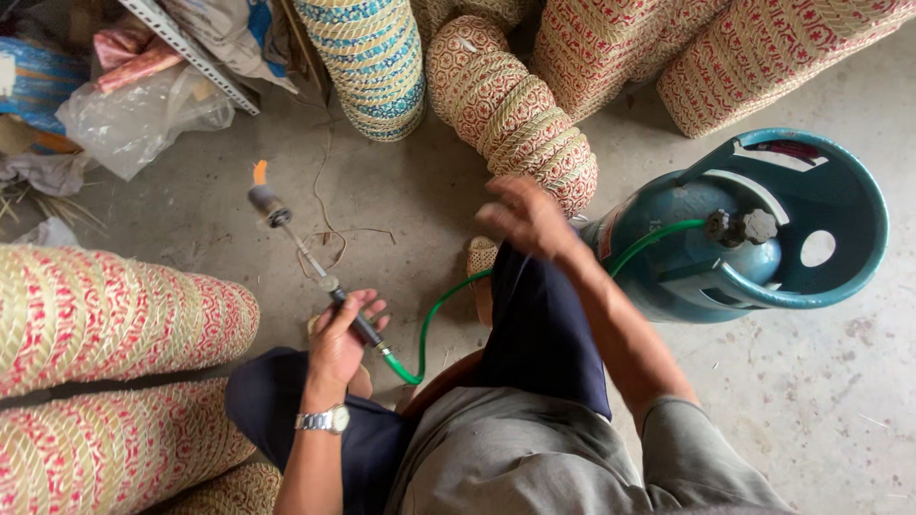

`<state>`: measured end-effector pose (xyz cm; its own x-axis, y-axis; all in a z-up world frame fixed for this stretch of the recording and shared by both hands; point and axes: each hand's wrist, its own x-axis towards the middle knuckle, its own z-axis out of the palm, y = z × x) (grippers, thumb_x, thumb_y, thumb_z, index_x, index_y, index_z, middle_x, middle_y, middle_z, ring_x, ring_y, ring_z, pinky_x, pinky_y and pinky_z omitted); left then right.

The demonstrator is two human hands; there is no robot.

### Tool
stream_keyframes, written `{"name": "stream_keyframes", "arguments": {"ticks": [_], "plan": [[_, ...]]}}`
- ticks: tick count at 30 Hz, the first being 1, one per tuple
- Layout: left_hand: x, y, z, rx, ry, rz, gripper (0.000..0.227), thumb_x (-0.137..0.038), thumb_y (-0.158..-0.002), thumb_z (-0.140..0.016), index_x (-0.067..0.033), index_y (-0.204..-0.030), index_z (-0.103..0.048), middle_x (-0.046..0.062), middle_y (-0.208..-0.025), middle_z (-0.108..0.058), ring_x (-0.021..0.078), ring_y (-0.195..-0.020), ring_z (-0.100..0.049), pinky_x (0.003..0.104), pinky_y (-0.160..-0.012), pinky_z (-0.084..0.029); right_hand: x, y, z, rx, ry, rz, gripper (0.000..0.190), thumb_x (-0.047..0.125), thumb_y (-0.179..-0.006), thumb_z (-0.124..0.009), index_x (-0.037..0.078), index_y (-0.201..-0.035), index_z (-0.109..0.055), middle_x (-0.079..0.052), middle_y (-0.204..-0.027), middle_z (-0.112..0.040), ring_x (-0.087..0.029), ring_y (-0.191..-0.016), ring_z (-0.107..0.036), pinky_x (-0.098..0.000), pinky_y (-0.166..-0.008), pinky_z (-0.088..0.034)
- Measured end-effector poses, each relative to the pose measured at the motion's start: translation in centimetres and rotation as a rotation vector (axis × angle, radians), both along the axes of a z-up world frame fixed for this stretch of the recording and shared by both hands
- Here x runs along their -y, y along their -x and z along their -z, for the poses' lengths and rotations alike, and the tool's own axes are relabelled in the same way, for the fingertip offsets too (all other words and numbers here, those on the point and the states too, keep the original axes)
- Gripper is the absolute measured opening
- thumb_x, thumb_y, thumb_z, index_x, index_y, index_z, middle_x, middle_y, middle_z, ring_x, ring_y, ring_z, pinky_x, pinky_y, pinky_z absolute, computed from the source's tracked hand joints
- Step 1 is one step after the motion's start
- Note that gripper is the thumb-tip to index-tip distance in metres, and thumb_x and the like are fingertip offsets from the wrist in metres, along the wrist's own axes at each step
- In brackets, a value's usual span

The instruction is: The person sits on the floor and uses a blowtorch to apply heat to the surface of woven baskets. They pick up baskets from a stack, rotate them to treat different sides, and place them back down or into a small pile.

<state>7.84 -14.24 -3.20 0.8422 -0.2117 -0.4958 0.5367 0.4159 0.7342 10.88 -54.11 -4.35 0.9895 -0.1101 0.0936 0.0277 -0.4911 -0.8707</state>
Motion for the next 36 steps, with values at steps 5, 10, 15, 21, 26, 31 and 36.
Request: {"name": "stream_keyframes", "arguments": {"ticks": [5,10,15,21,26,31,36], "plan": [[-4.0,-2.7,2.8,-0.048,0.022,-0.015,0.028,-0.022,-0.100,-0.064,0.0005,-0.117,-0.065,0.016,-0.124,-0.067,0.0319,-0.111,-0.065,0.048,-0.089,-0.056,11.6,-4.9,10.3,-0.148,0.359,0.172,0.073,0.051,-0.091,-0.076,0.001,-0.139,-0.056,-0.030,-0.126,-0.062,-0.046,-0.118,-0.059,-0.0527,-0.099,-0.048],[-6.3,-2.4,6.4,-0.166,-0.001,-0.062,0.027,-0.020,-0.099,-0.063,-0.0011,-0.117,-0.066,0.015,-0.123,-0.067,0.0312,-0.110,-0.065,0.048,-0.089,-0.054,13.2,-7.0,17.7,-0.290,0.502,0.212,0.100,0.059,-0.075,-0.083,0.004,-0.148,-0.044,-0.033,-0.138,-0.051,-0.051,-0.129,-0.048,-0.0595,-0.104,-0.042],[-7.2,-1.9,7.8,-0.272,-0.034,-0.093,0.026,-0.018,-0.096,-0.062,-0.0008,-0.115,-0.066,0.016,-0.120,-0.068,0.0316,-0.108,-0.066,0.047,-0.088,-0.055,14.0,-14.9,18.6,-0.311,0.562,0.162,0.109,0.055,-0.075,-0.085,0.013,-0.160,-0.032,-0.031,-0.164,-0.022,-0.054,-0.143,-0.032,-0.0668,-0.108,-0.037],[-7.0,-1.5,8.5,-0.368,-0.136,-0.121,0.030,-0.018,-0.095,-0.061,0.0006,-0.119,-0.063,0.015,-0.120,-0.067,0.0297,-0.106,-0.066,0.048,-0.084,-0.055,13.2,-24.4,18.2,-0.435,0.683,0.040,0.122,0.053,-0.067,-0.089,0.027,-0.164,-0.020,-0.020,-0.172,-0.009,-0.050,-0.156,-0.009,-0.0748,-0.112,-0.027],[-6.7,-1.8,8.6,-0.486,-0.122,-0.054,0.035,-0.020,-0.096,-0.062,0.0017,-0.123,-0.059,0.021,-0.112,-0.065,0.0337,-0.099,-0.065,0.049,-0.077,-0.055,11.9,-29.5,18.9,-0.456,0.733,-0.096,0.134,0.058,-0.064,-0.093,0.032,-0.165,-0.009,-0.014,-0.172,0.001,-0.047,-0.155,-0.001,-0.0807,-0.112,-0.016],[-5.6,-2.1,8.7,-0.494,-0.185,-0.075,0.032,-0.018,-0.094,-0.062,0.0018,-0.119,-0.061,0.017,-0.119,-0.066,0.0305,-0.105,-0.067,0.049,-0.085,-0.057,10.6,-28.1,19.8,-0.457,0.656,-0.108,0.134,0.049,-0.062,-0.092,0.029,-0.167,-0.012,-0.016,-0.172,-0.005,-0.046,-0.152,-0.016,-0.0740,-0.110,-0.031],[-4.9,-2.2,8.9,-0.433,-0.148,-0.055,0.029,-0.019,-0.094,-0.064,-0.0005,-0.116,-0.066,0.015,-0.121,-0.067,0.0285,-0.105,-0.066,0.048,-0.085,-0.056,7.1,-20.2,20.5,-0.245,0.976,-0.278,0.102,0.043,-0.077,-0.085,0.028,-0.161,-0.029,-0.016,-0.170,-0.017,-0.039,-0.149,-0.028,-0.0586,-0.106,-0.042]]}}
